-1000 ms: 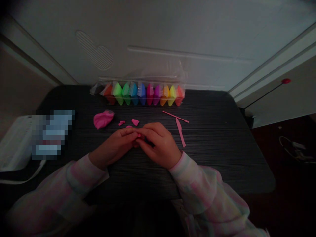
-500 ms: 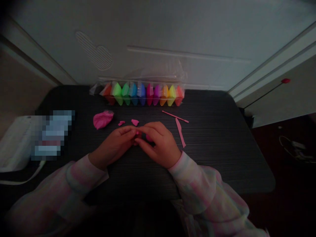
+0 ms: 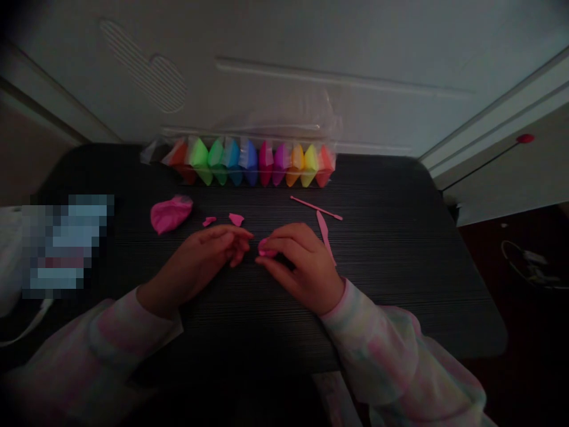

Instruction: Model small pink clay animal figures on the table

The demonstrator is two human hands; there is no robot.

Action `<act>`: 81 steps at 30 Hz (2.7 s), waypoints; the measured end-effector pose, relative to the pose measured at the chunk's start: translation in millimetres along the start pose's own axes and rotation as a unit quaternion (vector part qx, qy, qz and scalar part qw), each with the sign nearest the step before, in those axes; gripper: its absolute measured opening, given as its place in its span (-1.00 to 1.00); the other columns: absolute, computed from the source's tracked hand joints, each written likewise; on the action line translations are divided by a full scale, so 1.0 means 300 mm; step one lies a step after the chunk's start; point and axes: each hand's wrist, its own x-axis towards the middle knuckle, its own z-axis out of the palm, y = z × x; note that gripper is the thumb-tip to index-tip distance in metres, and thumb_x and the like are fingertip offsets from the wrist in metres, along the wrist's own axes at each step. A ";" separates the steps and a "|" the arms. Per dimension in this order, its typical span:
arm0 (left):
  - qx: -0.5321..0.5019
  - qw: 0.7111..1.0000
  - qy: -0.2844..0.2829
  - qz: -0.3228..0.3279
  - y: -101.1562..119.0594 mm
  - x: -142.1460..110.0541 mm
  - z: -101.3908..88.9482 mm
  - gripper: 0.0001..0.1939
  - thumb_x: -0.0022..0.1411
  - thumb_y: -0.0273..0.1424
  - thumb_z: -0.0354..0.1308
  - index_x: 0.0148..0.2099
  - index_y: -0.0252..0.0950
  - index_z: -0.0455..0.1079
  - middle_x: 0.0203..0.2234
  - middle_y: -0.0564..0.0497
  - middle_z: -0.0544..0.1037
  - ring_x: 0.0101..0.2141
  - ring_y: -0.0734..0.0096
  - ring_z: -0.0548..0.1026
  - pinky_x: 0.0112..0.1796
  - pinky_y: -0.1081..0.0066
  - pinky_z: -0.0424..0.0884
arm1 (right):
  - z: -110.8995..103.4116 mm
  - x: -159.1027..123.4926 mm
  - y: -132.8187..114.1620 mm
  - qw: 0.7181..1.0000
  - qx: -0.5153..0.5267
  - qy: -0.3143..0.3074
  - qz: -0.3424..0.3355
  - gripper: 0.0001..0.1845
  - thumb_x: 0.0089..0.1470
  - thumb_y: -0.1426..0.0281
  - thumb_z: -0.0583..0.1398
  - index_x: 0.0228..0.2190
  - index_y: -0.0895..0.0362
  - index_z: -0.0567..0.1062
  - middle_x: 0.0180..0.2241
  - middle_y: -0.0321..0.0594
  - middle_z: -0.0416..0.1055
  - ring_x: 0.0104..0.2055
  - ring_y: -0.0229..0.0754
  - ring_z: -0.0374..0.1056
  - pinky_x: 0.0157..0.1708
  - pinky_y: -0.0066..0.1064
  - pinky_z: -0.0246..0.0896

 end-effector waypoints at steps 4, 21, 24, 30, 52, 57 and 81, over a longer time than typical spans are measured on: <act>0.006 1.000 0.025 0.001 0.005 -0.001 -0.007 -0.86 0.03 -0.35 0.18 -0.34 -0.30 0.47 -0.52 0.06 0.46 -0.51 0.53 0.33 -0.50 0.47 0.17 | -0.007 -0.024 0.037 0.998 0.009 -0.045 0.035 -0.89 -0.04 0.43 0.23 -0.37 0.11 0.43 -0.39 -0.22 0.39 -0.34 -0.22 0.34 -0.37 -0.33 0.34; 0.142 0.986 0.081 0.034 0.004 -0.009 -0.008 -0.92 0.05 -0.45 0.18 -0.39 -0.16 0.47 -0.55 0.16 0.48 -0.57 0.65 0.35 -0.56 0.60 0.25 | 0.006 -0.017 0.039 0.988 0.036 -0.081 0.126 -0.91 0.00 0.48 0.20 -0.35 0.19 0.45 -0.35 -0.19 0.39 -0.29 -0.26 0.32 -0.29 -0.41 0.30; 0.215 0.970 0.090 0.074 0.009 -0.011 -0.001 -0.92 0.05 -0.47 0.16 -0.40 -0.19 0.45 -0.56 0.16 0.49 -0.62 0.63 0.35 -0.62 0.59 0.25 | 0.003 -0.015 0.038 0.989 0.035 -0.076 0.124 -0.91 -0.01 0.48 0.20 -0.36 0.20 0.46 -0.36 -0.18 0.39 -0.30 -0.27 0.33 -0.29 -0.43 0.29; 0.438 0.846 0.197 0.231 0.014 -0.030 -0.021 -0.76 0.07 -0.48 0.13 -0.17 -0.17 0.39 -0.42 0.11 0.51 -0.46 0.50 0.46 -0.43 0.48 0.39 | -0.002 -0.014 0.035 0.992 0.011 -0.061 0.107 -0.90 0.00 0.49 0.19 -0.35 0.21 0.45 -0.36 -0.18 0.39 -0.29 -0.25 0.32 -0.30 -0.39 0.27; 0.567 0.710 0.245 0.340 0.034 -0.001 -0.087 -0.86 0.15 -0.46 0.03 -0.26 -0.22 0.39 -0.40 0.07 0.52 -0.40 0.45 0.45 -0.33 0.41 0.36 | 0.049 -0.092 -0.069 0.964 -0.186 -0.184 -0.043 -0.75 0.09 0.34 0.12 -0.21 0.17 0.47 -0.50 -0.26 0.42 -0.42 -0.21 0.21 -0.38 -0.30 -0.02; 0.574 0.706 0.218 0.353 0.032 -0.003 -0.080 -0.86 0.14 -0.48 0.04 -0.26 -0.30 0.40 -0.39 0.03 0.53 -0.38 0.43 0.45 -0.32 0.40 0.36 | 0.031 -0.114 -0.074 0.971 -0.168 -0.171 0.001 -0.75 0.10 0.41 0.09 -0.18 0.19 0.46 -0.52 -0.24 0.40 -0.43 -0.20 0.20 -0.39 -0.30 0.02; 0.589 0.705 0.164 0.360 0.015 0.005 -0.082 -0.88 0.09 -0.42 0.07 -0.29 -0.21 0.40 -0.43 0.05 0.53 -0.48 0.41 0.43 -0.42 0.39 0.35 | -0.164 0.015 0.254 0.943 -0.214 -0.099 0.233 -0.80 0.05 0.35 0.13 -0.31 0.15 0.52 -0.33 -0.16 0.41 -0.27 -0.16 0.35 -0.24 -0.28 0.24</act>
